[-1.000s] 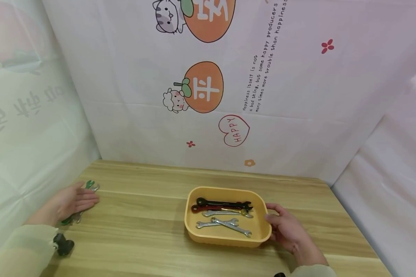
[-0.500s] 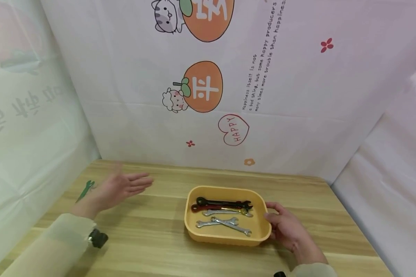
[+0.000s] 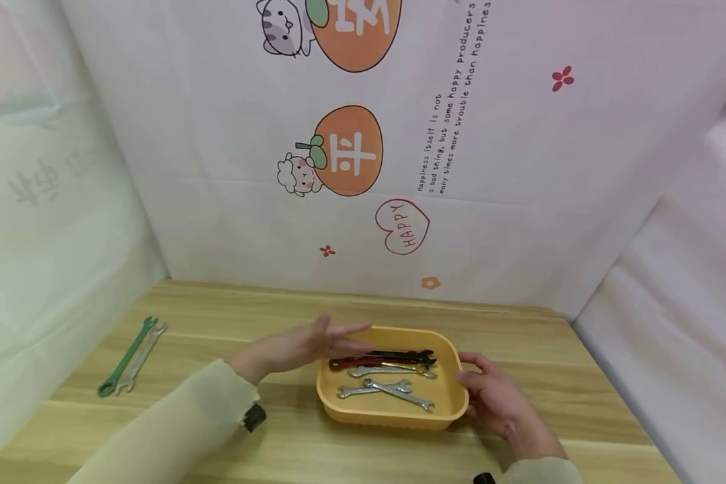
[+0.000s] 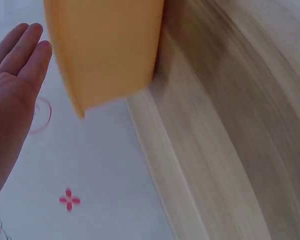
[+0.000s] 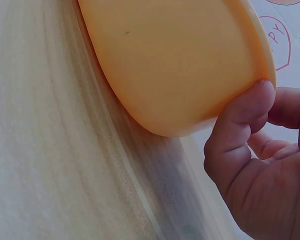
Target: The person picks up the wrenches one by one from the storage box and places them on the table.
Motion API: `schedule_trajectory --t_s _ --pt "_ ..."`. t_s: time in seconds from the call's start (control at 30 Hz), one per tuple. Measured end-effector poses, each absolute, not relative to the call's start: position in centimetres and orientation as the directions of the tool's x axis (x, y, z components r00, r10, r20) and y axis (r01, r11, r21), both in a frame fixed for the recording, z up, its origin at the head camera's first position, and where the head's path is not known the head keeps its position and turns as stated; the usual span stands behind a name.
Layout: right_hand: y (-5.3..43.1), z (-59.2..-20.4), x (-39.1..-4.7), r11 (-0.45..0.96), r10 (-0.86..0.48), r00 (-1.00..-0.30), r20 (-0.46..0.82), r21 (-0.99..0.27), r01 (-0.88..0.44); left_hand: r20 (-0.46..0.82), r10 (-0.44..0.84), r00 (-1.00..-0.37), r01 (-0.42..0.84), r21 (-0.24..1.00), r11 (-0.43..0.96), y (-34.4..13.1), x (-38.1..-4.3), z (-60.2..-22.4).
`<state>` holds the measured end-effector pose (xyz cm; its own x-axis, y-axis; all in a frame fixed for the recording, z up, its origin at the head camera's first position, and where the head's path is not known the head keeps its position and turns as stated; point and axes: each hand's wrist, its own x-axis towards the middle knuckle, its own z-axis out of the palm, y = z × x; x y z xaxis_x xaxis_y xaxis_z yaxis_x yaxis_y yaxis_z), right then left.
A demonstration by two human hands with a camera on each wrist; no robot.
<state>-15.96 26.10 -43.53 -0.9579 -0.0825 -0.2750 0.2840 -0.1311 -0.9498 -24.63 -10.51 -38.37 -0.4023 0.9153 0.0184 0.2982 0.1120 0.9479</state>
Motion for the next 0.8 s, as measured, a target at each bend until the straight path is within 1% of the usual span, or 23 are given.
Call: schedule_trajectory --t_s 0.07,0.27,0.33,0.47,0.57,0.67,0.8 --pt "26.0 -43.6 -16.0 -0.131 -0.088 -0.958 -0.275 -0.950 0.284 -0.028 0.926 -0.376 0.262 0.955 0.135 -9.1 -24.6 -38.7" --pt "25.9 -43.7 -15.9 -0.127 -0.088 -0.956 -0.279 -0.949 0.289 -0.155 0.953 -0.260 0.190 0.960 0.208 -5.6 -24.6 -39.8" --pt "25.9 -43.7 -15.9 -0.125 -0.082 -0.956 -0.280 -0.949 0.289 -0.200 0.950 -0.238 0.180 0.953 0.245 -4.8 -24.6 -40.1" --pt "26.0 -43.7 -16.0 -0.114 -0.073 -0.958 -0.277 -0.952 0.284 -0.262 0.931 -0.253 0.171 0.935 0.309 -3.9 -24.9 -40.7" --pt "26.1 -43.7 -16.0 -0.114 -0.076 -0.959 -0.273 -0.953 0.281 -0.271 0.922 -0.276 0.177 0.929 0.326 -3.6 -25.0 -41.0" --pt "26.2 -43.8 -16.0 -0.120 -0.083 -0.959 -0.271 -0.953 0.280 -0.218 0.932 -0.288 0.154 0.950 0.270 -3.3 -25.2 -41.2" --pt "26.2 -43.9 -16.0 -0.123 -0.082 -0.961 -0.265 -0.954 0.274 -0.131 0.930 -0.343 0.102 0.979 0.175 -2.7 -25.5 -41.6"
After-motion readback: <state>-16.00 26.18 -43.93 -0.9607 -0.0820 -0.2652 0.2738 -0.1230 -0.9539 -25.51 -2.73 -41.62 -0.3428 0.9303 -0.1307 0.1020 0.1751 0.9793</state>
